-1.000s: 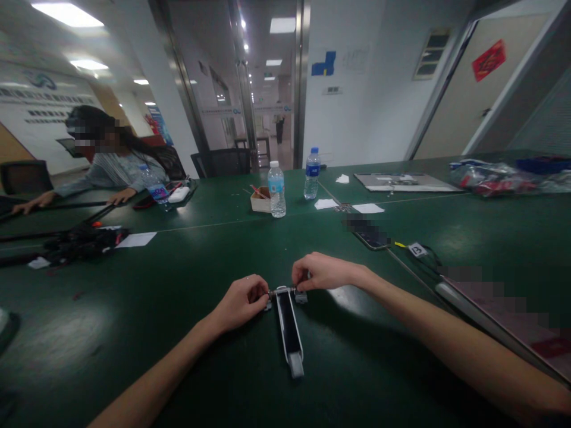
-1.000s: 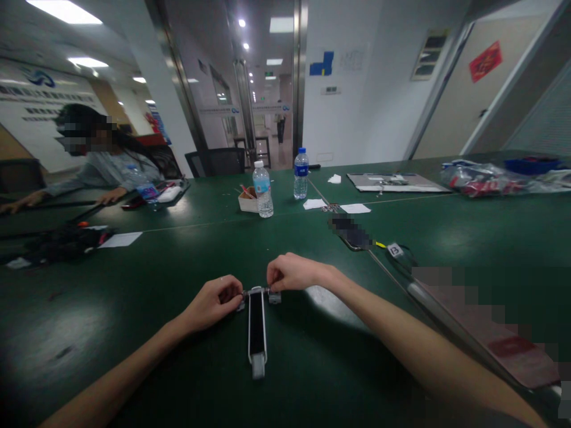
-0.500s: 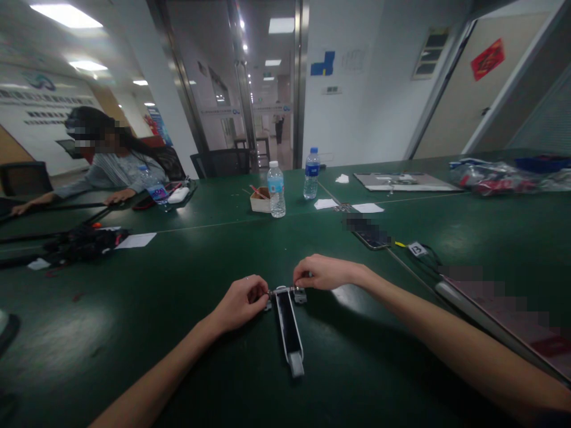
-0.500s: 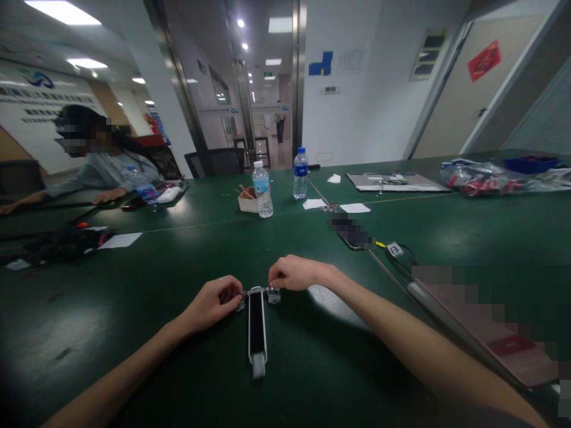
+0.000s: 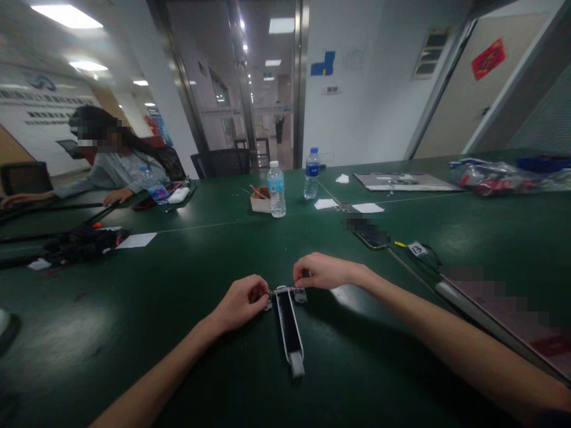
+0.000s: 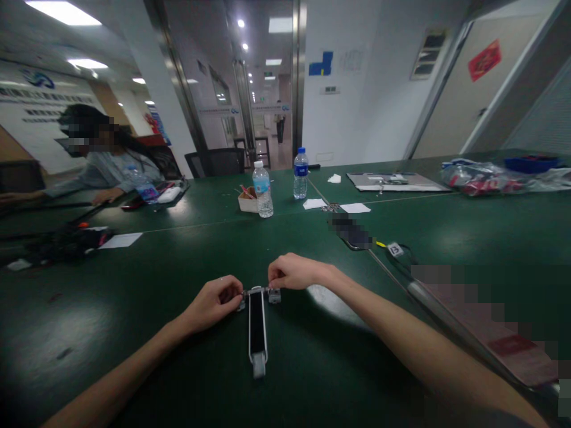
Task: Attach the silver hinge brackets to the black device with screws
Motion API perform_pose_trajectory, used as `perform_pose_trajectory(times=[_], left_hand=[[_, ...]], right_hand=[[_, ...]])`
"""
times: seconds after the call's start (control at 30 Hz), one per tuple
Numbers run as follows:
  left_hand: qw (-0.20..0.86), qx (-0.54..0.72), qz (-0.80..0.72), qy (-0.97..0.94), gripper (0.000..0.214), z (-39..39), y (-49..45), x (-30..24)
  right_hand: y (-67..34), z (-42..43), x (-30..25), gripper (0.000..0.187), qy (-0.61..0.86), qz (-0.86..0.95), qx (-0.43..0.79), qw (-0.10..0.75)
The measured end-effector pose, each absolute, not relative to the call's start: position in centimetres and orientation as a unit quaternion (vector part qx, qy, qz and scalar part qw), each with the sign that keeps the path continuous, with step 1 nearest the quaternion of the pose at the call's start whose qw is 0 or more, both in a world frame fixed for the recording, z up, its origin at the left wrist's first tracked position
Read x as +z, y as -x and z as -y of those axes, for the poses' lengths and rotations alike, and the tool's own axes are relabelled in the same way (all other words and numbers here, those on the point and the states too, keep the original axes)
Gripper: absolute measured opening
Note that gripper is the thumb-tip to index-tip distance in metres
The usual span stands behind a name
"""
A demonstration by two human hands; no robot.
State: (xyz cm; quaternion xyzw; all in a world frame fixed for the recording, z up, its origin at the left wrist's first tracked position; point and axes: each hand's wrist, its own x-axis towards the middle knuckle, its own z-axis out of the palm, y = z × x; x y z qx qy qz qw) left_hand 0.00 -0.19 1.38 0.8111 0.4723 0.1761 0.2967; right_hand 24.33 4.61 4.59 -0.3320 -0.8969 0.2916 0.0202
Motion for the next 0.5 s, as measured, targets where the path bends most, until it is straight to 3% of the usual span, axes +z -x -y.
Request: perform_pose_trajectory(times=[0.5], left_hand=[[0.303,0.17,-0.476,-0.808,0.012,0.29,-0.02,1.58]], right_hand=[[-24.55,-4.55,4.64,0.023,0.326,0.896,0.302,-0.001]])
